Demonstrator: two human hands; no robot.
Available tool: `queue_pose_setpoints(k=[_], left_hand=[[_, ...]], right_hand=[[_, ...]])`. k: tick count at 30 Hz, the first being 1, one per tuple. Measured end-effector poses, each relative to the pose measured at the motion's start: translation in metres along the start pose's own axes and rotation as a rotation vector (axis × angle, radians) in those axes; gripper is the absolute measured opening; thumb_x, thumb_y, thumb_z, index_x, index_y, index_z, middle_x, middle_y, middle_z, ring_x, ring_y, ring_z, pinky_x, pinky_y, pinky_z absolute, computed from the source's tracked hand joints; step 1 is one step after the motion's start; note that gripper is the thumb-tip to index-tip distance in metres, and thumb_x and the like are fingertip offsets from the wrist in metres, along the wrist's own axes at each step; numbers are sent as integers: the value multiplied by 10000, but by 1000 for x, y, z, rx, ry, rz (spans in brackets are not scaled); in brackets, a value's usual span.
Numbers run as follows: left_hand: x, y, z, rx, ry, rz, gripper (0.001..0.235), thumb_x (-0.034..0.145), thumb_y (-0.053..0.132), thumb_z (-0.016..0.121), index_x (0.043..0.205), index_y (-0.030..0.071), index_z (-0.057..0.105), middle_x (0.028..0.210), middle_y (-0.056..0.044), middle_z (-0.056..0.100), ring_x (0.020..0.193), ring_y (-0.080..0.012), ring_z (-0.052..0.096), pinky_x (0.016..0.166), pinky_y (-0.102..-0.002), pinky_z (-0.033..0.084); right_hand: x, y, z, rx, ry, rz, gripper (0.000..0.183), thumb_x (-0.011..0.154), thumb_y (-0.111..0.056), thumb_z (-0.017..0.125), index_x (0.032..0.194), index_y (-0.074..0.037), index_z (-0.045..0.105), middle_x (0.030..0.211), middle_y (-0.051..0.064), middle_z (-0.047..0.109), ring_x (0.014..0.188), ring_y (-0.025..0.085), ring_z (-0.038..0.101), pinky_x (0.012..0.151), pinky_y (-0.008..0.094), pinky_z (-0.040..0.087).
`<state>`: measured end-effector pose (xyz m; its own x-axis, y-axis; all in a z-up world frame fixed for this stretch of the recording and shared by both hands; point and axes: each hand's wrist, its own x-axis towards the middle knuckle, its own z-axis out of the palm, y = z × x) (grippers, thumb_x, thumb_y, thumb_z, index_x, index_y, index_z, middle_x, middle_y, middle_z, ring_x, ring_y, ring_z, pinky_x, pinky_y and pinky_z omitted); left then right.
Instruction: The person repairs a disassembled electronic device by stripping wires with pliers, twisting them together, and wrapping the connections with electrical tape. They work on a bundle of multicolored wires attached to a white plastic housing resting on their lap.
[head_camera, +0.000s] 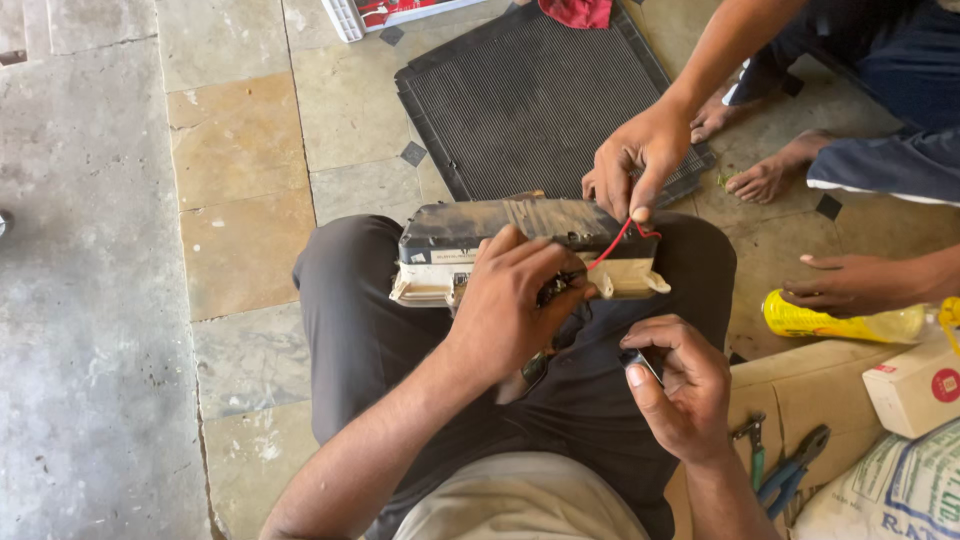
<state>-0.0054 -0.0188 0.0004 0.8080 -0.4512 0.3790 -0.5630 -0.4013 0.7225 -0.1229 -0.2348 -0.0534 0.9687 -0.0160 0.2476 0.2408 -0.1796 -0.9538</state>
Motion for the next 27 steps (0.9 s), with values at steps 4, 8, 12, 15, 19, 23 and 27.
queue_pose_setpoints(k=[4, 8, 12, 15, 19, 23, 27], left_hand=[[0, -5, -5, -3, -29, 64, 172, 927, 264, 752, 1012, 115, 754, 812, 8, 680, 774, -213, 543, 752, -366, 404], [6, -11, -18, -144, -140, 72, 221, 1004, 259, 678, 1130, 88, 737, 912, -25, 726, 811, -205, 600, 811, -371, 467], [2, -16, -37, -423, -134, -183, 342, 1099, 254, 509, 1307, 32, 665, 1036, -90, 703, 954, -172, 655, 882, -343, 533], [-9, -17, -47, -666, 10, -374, 361, 1113, 270, 450, 1293, 13, 627, 1202, -73, 734, 1020, -128, 666, 915, -300, 552], [-33, -12, -46, -544, 53, -474, 256, 1060, 210, 586, 1197, 15, 678, 1057, -62, 771, 944, -116, 720, 865, -272, 589], [-48, -5, -35, -320, 105, -284, 222, 1010, 141, 715, 1189, 21, 662, 1087, -72, 758, 961, -113, 736, 834, -272, 596], [-59, -3, -26, -341, 39, -414, 270, 939, 117, 750, 1182, 24, 679, 946, -64, 709, 723, -89, 630, 631, -269, 531]], right_hand=[[3, 12, -4, 113, 10, 86, 229, 945, -99, 657, 1120, 43, 618, 1136, 157, 630, 987, 145, 594, 861, 269, 496], [8, 18, -8, 242, 10, 119, 247, 943, -110, 656, 1131, 45, 618, 1147, 167, 637, 1020, 157, 613, 890, 283, 514], [11, 17, -5, 279, 40, 122, 292, 937, -116, 661, 1167, 53, 600, 1154, 174, 633, 984, 152, 595, 832, 267, 501], [20, 12, 1, 308, 65, 72, 276, 964, -109, 653, 1184, 48, 594, 1158, 161, 620, 1037, 170, 600, 927, 293, 517], [40, -6, 2, 22, 164, 30, 168, 952, -98, 579, 1077, -1, 637, 1093, 113, 639, 956, 162, 587, 870, 292, 493], [71, -29, 3, -699, 62, -358, 244, 906, -97, 827, 1092, -16, 691, 1042, 71, 602, 969, 219, 597, 844, 356, 501], [99, -49, 5, -929, -103, -379, 238, 804, -91, 856, 1033, -99, 790, 983, 96, 613, 913, 269, 601, 774, 388, 520]])
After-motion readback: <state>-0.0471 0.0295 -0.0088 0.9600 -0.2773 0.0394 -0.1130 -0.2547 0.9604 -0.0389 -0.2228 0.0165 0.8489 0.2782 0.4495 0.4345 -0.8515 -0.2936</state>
